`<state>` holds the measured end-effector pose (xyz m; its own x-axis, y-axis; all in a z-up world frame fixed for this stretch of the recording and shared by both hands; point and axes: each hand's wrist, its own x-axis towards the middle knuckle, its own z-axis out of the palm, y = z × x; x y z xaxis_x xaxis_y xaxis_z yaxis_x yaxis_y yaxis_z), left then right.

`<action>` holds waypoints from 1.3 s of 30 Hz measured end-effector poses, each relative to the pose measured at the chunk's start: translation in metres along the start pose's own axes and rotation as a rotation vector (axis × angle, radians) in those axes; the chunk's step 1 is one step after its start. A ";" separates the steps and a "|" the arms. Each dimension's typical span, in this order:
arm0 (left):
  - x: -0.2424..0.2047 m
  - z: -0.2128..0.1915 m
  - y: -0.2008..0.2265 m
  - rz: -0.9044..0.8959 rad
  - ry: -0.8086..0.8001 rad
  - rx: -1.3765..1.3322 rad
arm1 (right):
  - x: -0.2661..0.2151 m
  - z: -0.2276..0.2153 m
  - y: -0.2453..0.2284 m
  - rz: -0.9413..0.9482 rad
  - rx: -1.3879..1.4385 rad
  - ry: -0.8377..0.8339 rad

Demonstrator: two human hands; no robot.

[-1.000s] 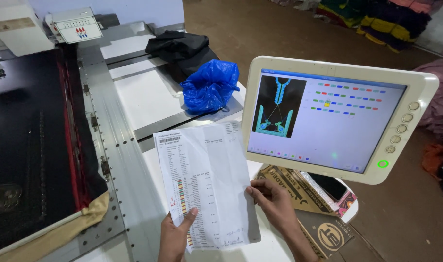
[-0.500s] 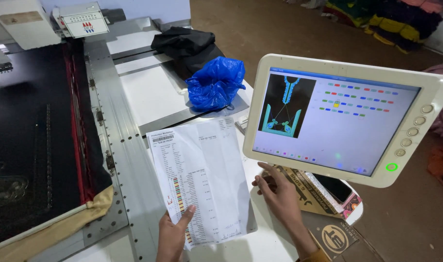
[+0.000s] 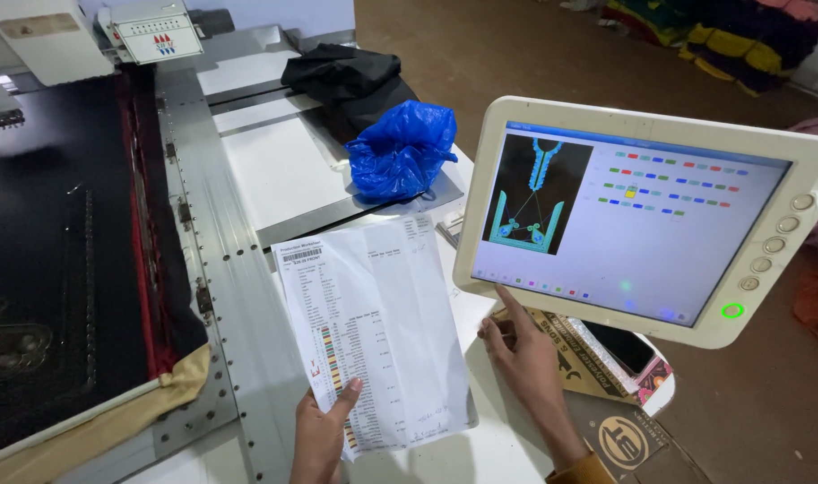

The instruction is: The person holds a printed document in their left hand while using their right hand to interact with a touchscreen interface. They navigate through menus and select options on the screen, which displays a graphical representation of a garment and a color palette.

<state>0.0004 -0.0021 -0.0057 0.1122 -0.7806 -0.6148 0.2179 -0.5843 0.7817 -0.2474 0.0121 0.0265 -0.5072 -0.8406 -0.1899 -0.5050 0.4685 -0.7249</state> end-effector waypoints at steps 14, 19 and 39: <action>0.003 0.002 -0.004 0.013 -0.011 0.012 | 0.001 -0.010 0.018 -0.056 -0.064 0.127; -0.005 0.007 0.004 -0.027 0.007 0.046 | -0.010 -0.016 0.010 -0.030 -0.055 0.104; -0.021 0.017 0.010 -0.091 -0.053 0.136 | -0.024 0.006 0.034 0.098 0.630 -0.255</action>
<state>-0.0163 0.0046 0.0164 0.0463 -0.7313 -0.6805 0.0908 -0.6754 0.7319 -0.2483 0.0460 0.0024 -0.3102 -0.8763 -0.3686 0.0769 0.3633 -0.9285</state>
